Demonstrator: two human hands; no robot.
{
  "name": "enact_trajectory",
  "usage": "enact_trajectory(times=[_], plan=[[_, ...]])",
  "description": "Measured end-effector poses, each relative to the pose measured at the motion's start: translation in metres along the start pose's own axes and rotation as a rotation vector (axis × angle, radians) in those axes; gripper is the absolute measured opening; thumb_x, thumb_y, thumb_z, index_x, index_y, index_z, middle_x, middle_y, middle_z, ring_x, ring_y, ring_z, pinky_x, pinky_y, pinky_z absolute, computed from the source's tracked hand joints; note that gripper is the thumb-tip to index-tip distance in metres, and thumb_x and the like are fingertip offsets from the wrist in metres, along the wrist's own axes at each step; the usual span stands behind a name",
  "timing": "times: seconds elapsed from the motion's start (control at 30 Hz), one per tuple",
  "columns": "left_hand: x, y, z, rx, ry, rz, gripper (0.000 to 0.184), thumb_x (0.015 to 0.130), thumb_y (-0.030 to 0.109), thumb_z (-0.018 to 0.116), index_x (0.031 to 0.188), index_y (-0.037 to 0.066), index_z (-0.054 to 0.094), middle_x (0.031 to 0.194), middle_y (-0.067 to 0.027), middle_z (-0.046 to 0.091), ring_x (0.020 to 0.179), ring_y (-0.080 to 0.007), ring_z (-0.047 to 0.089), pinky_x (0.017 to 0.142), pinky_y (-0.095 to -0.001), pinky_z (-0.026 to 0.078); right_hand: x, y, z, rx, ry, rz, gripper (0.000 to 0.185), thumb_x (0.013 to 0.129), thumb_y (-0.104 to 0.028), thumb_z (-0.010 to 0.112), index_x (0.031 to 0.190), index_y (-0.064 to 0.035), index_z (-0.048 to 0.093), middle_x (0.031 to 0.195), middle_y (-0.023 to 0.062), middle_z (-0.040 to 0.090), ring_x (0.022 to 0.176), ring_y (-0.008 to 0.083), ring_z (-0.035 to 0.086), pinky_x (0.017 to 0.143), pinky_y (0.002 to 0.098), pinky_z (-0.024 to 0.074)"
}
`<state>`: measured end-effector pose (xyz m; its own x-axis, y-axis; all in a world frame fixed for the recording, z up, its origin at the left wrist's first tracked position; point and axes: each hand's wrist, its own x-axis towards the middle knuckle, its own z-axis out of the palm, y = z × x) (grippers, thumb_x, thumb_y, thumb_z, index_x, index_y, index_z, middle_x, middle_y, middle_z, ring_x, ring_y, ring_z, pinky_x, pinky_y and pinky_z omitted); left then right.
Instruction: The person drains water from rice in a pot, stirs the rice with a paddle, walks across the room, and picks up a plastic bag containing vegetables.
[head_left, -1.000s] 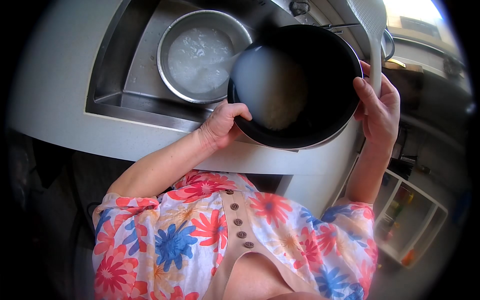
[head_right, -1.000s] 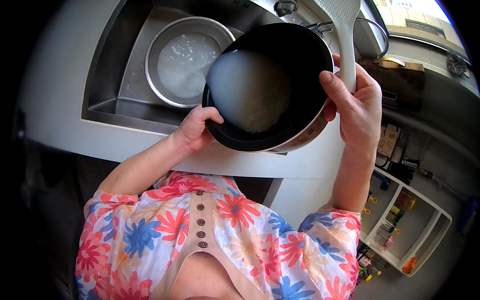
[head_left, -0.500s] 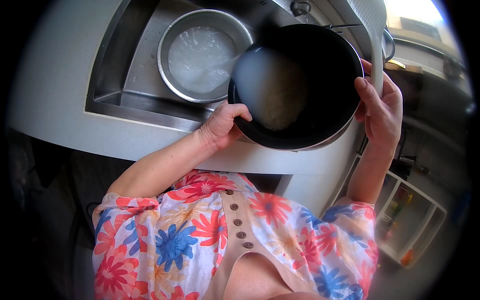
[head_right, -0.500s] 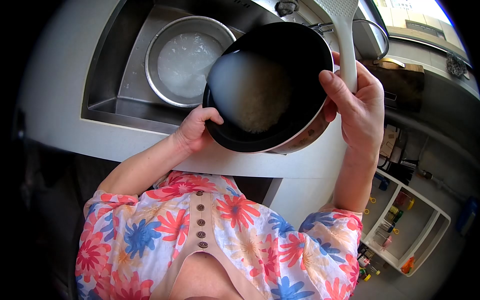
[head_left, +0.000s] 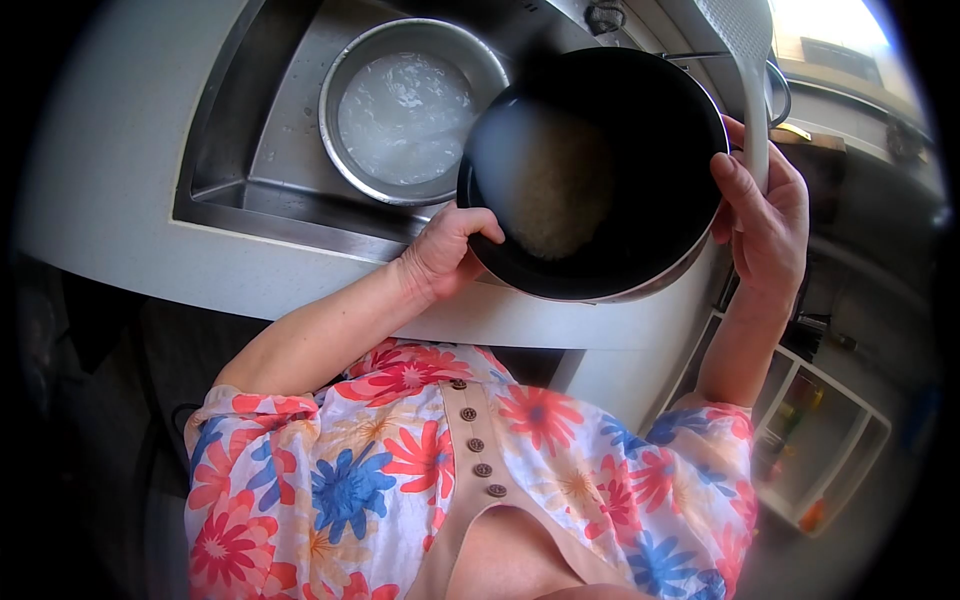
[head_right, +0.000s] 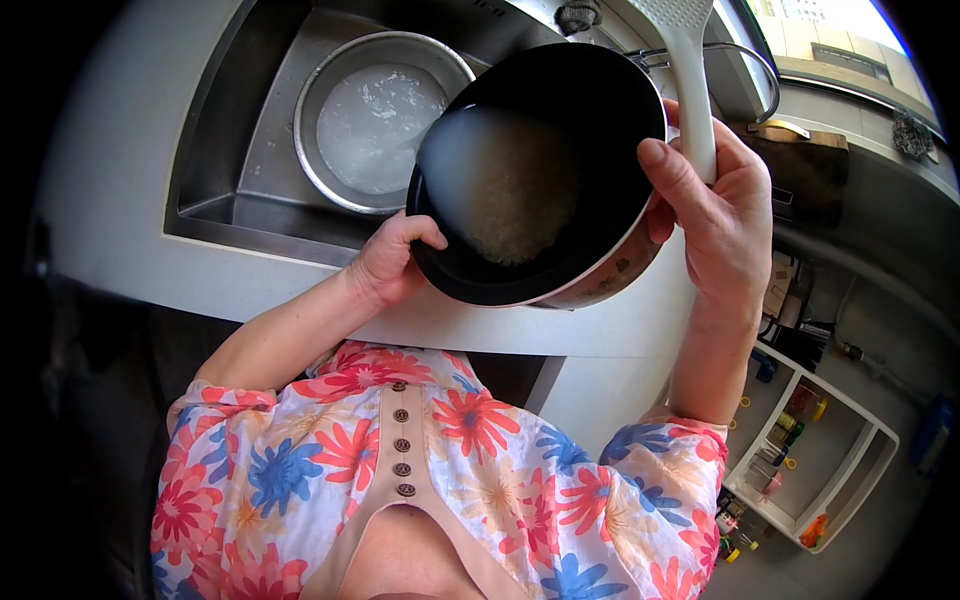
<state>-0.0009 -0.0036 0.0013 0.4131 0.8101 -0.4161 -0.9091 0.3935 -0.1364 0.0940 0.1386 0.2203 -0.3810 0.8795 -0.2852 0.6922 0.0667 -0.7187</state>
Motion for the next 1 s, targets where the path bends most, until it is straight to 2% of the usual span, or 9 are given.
enact_trajectory(times=[0.27,0.37,1.0], plan=[[-0.0024,-0.0006,0.0004,-0.022,0.002,-0.035,0.029,0.065,-0.001,0.050,0.092,0.000,0.059,0.089,-0.0071,0.062,0.083,-0.0188,0.060,0.080,-0.0292,0.048,-0.0017,-0.0014,0.0007,-0.018,-0.022,-0.002,0.042,0.082,-0.020,0.069,0.112,0.0060,0.055,0.061,0.0003,0.055,0.041,0.0047,0.048,0.038,0.0167,0.0377],[0.0000,-0.0020,-0.0042,-0.024,-0.029,-0.056,0.032,0.067,-0.004,0.048,0.097,0.003,0.057,0.091,-0.0053,0.059,0.084,-0.0183,0.059,0.076,-0.0304,0.050,-0.0022,0.0002,-0.0004,-0.022,-0.036,-0.004,0.043,0.082,-0.020,0.069,0.112,0.0059,0.055,0.060,0.0003,0.055,0.042,0.0049,0.049,0.038,0.0166,0.0381],[0.0019,-0.0052,-0.0060,-0.051,-0.023,-0.055,0.032,0.066,-0.003,0.048,0.096,0.001,0.057,0.090,-0.0064,0.060,0.084,-0.0195,0.059,0.077,-0.0306,0.051,-0.0009,-0.0001,0.0000,-0.040,-0.068,-0.019,0.043,0.081,-0.023,0.070,0.110,0.0053,0.056,0.060,0.0009,0.056,0.043,0.0058,0.052,0.040,0.0170,0.0406]])
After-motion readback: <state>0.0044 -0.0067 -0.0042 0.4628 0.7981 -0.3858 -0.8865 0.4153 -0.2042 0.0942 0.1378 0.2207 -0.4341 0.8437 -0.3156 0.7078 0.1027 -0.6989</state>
